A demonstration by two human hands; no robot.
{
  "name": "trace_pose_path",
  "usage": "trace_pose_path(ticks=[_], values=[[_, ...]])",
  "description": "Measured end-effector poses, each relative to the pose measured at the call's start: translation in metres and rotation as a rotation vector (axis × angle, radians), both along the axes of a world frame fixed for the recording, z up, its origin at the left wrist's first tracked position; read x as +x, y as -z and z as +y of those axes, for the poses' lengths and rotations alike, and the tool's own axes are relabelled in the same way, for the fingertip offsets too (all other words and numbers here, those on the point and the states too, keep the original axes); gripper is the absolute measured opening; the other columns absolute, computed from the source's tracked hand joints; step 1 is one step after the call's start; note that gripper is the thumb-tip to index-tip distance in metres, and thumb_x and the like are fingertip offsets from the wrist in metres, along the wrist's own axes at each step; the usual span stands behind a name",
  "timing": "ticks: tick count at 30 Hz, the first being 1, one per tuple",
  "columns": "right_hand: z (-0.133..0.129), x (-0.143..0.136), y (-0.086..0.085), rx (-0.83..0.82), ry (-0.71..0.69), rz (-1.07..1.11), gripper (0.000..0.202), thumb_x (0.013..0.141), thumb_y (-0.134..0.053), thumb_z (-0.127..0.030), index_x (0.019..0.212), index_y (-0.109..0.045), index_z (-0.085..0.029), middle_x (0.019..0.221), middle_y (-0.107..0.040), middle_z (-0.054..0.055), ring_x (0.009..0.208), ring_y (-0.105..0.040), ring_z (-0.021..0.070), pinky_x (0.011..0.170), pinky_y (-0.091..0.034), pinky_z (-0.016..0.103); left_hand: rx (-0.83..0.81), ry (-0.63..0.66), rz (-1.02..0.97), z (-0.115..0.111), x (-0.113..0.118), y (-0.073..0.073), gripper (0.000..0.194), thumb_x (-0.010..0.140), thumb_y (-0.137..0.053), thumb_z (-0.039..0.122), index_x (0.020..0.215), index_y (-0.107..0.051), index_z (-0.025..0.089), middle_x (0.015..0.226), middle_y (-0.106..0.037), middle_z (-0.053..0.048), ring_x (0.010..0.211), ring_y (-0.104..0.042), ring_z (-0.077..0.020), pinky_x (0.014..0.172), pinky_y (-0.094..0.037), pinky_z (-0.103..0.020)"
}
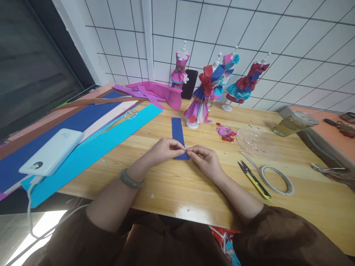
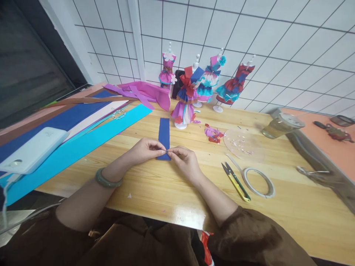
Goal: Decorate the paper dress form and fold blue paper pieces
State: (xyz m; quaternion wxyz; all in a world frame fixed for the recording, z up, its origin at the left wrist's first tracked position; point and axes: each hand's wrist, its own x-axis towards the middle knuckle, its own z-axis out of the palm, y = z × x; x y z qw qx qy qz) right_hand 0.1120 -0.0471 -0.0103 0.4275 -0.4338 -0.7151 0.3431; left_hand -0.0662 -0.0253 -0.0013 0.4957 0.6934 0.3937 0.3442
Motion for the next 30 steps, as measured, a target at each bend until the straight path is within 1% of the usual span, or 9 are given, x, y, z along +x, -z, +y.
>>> trace_pose_path(ticks=[5,9,13,15,17,21,25,30], values=[[0.001,0.001,0.002,-0.044,0.022,0.011,0.015,0.075,-0.056,-0.027,0.079,-0.066,-0.016,0.076,-0.064,0.005,0.068,-0.057,0.0134,0.065,-0.045,0.025,-0.023,0.005,0.001,0.001,-0.001,0.002,0.027,0.071,-0.055,0.032,0.085,-0.065,0.012,0.082,-0.066,-0.007,0.074,-0.058,-0.0146,0.063,-0.045,-0.023],[0.003,0.002,0.008,-0.107,0.057,0.057,0.017,0.072,-0.059,-0.03,0.079,-0.065,-0.016,0.073,-0.064,0.004,0.065,-0.056,0.0128,0.062,-0.045,0.025,-0.028,-0.008,0.011,0.003,-0.003,0.003,0.028,0.07,-0.056,0.033,0.087,-0.066,0.013,0.085,-0.067,-0.007,0.077,-0.059,-0.0161,0.066,-0.046,-0.024],[0.005,0.004,0.012,-0.154,0.071,0.116,0.019,0.07,-0.061,-0.031,0.081,-0.066,-0.016,0.075,-0.065,0.004,0.065,-0.057,0.0128,0.062,-0.045,0.025,-0.041,-0.034,0.005,0.004,-0.004,0.002,0.029,0.07,-0.057,0.032,0.091,-0.065,0.014,0.088,-0.067,-0.007,0.079,-0.059,-0.0168,0.068,-0.046,-0.025],[0.006,0.005,0.011,-0.183,0.067,0.162,0.019,0.069,-0.062,-0.03,0.082,-0.066,-0.016,0.075,-0.065,0.004,0.064,-0.057,0.0123,0.061,-0.045,0.024,-0.068,-0.035,-0.02,0.003,-0.005,0.002,0.03,0.07,-0.057,0.031,0.094,-0.064,0.013,0.088,-0.066,-0.007,0.079,-0.06,-0.0162,0.067,-0.046,-0.025],[0.006,0.004,0.009,-0.212,0.067,0.207,0.019,0.068,-0.063,-0.028,0.082,-0.066,-0.016,0.074,-0.066,0.003,0.062,-0.057,0.0116,0.059,-0.045,0.024,-0.105,-0.029,-0.058,0.003,-0.005,0.002,0.032,0.07,-0.058,0.031,0.096,-0.062,0.013,0.083,-0.067,-0.006,0.075,-0.06,-0.0147,0.065,-0.045,-0.024],[0.005,0.004,0.004,-0.261,0.089,0.255,0.017,0.066,-0.064,-0.027,0.08,-0.066,-0.017,0.068,-0.065,0.001,0.056,-0.055,0.0096,0.054,-0.044,0.022,-0.13,-0.03,-0.102,0.004,-0.005,0.002,0.029,0.068,-0.06,0.03,0.091,-0.061,0.013,0.07,-0.065,-0.003,0.065,-0.058,-0.0113,0.059,-0.044,-0.021],[0.005,0.004,0.002,-0.273,0.098,0.271,0.015,0.066,-0.064,-0.026,0.078,-0.066,-0.018,0.066,-0.064,0.0,0.054,-0.052,0.0082,0.053,-0.042,0.021,-0.145,-0.024,-0.129,0.005,-0.006,0.002,0.025,0.067,-0.06,0.03,0.085,-0.061,0.012,0.073,-0.065,-0.004,0.066,-0.058,-0.0111,0.06,-0.044,-0.021],[0.006,0.006,0.003,-0.28,0.091,0.293,0.013,0.067,-0.064,-0.026,0.078,-0.067,-0.019,0.065,-0.064,0.0,0.054,-0.051,0.0076,0.052,-0.039,0.02,-0.135,-0.018,-0.158,0.006,-0.006,0.002,0.023,0.067,-0.059,0.027,0.085,-0.062,0.012,0.075,-0.065,-0.005,0.067,-0.058,-0.0113,0.061,-0.043,-0.022]])
